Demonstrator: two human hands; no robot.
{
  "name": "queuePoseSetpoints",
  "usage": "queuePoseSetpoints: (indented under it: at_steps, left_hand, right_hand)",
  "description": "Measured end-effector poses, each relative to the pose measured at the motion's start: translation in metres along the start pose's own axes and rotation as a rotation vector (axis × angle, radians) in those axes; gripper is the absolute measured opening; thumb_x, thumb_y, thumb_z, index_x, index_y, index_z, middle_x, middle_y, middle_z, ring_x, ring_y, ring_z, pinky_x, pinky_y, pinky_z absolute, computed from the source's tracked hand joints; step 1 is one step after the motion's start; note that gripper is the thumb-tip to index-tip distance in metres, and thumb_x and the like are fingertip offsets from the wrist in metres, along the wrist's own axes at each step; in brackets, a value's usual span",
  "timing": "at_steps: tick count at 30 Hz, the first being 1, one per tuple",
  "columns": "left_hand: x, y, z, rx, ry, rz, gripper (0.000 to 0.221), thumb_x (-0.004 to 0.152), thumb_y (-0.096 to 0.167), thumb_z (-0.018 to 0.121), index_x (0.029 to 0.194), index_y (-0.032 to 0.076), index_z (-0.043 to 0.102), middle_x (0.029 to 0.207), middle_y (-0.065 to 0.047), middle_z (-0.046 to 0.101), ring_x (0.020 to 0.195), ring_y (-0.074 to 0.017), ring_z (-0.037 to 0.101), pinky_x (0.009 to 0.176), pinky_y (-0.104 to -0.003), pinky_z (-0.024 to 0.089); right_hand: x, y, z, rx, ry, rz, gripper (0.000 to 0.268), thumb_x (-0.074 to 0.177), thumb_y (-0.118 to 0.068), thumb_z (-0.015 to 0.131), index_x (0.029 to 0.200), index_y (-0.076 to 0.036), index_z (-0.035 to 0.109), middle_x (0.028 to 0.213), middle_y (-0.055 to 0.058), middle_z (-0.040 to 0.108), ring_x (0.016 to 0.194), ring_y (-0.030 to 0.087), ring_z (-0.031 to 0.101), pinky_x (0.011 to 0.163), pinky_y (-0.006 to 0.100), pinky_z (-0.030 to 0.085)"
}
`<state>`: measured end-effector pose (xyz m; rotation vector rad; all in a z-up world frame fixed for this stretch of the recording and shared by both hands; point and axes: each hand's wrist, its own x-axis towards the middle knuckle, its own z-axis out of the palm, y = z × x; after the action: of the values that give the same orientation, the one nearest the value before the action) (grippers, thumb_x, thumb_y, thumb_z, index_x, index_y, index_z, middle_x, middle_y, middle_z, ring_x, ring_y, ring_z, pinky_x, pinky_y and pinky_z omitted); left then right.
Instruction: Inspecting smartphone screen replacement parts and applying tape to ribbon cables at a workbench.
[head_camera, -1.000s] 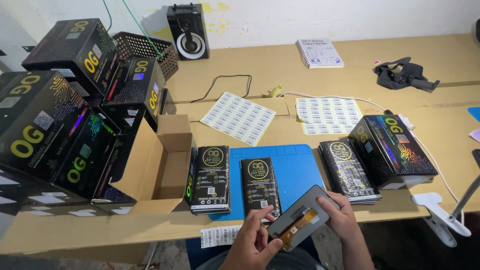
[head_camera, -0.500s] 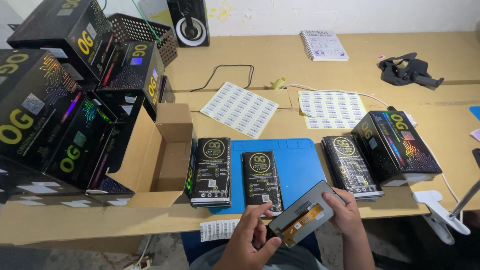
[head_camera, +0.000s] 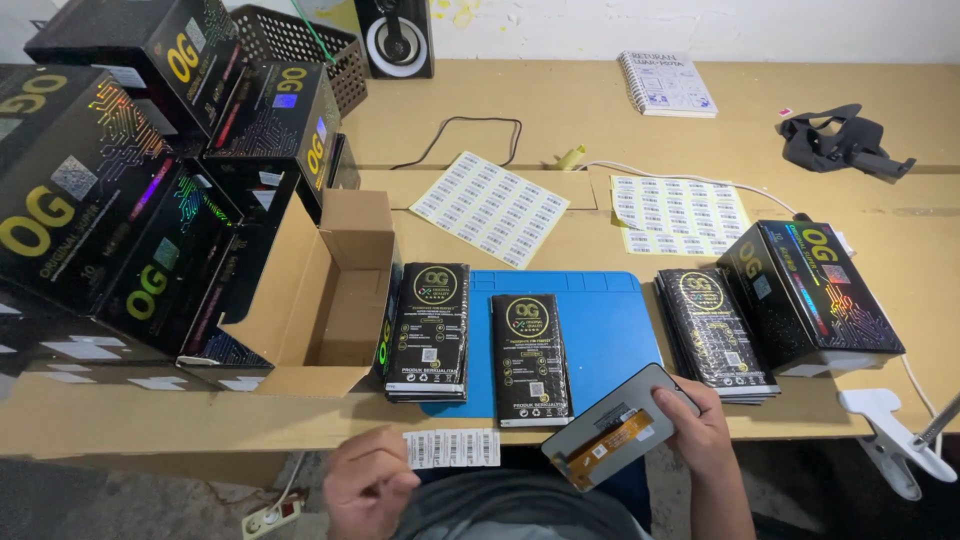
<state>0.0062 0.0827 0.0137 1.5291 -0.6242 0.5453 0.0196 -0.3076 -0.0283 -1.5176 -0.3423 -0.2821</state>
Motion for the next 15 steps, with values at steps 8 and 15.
queuePoseSetpoints:
  at_steps: [8,15]
  left_hand:
    - [-0.006,-0.075,-0.049,0.338,0.228,0.294,0.042,0.097,0.012,0.051,0.057,0.005,0.061,0.044,-0.002,0.052,0.038,-0.0124,0.042,0.044,-0.027,0.038]
    - [0.008,-0.055,-0.036,0.379,0.315,0.235,0.052,0.100,0.018,0.047,0.050,0.003,0.054,0.043,-0.005,0.046,0.037,-0.0162,0.040,0.045,-0.028,0.032]
  right_hand:
    - [0.002,-0.006,0.003,-0.062,-0.022,-0.008,0.033,0.101,-0.018,0.055,0.069,-0.008,0.057,0.063,0.000,0.055,0.054,0.012,0.047,0.053,0.028,0.038]
    - [-0.004,0.001,-0.002,-0.094,0.011,0.004,0.033,0.101,-0.018,0.057,0.069,-0.009,0.058,0.064,-0.002,0.053,0.057,0.011,0.046,0.056,0.028,0.037]
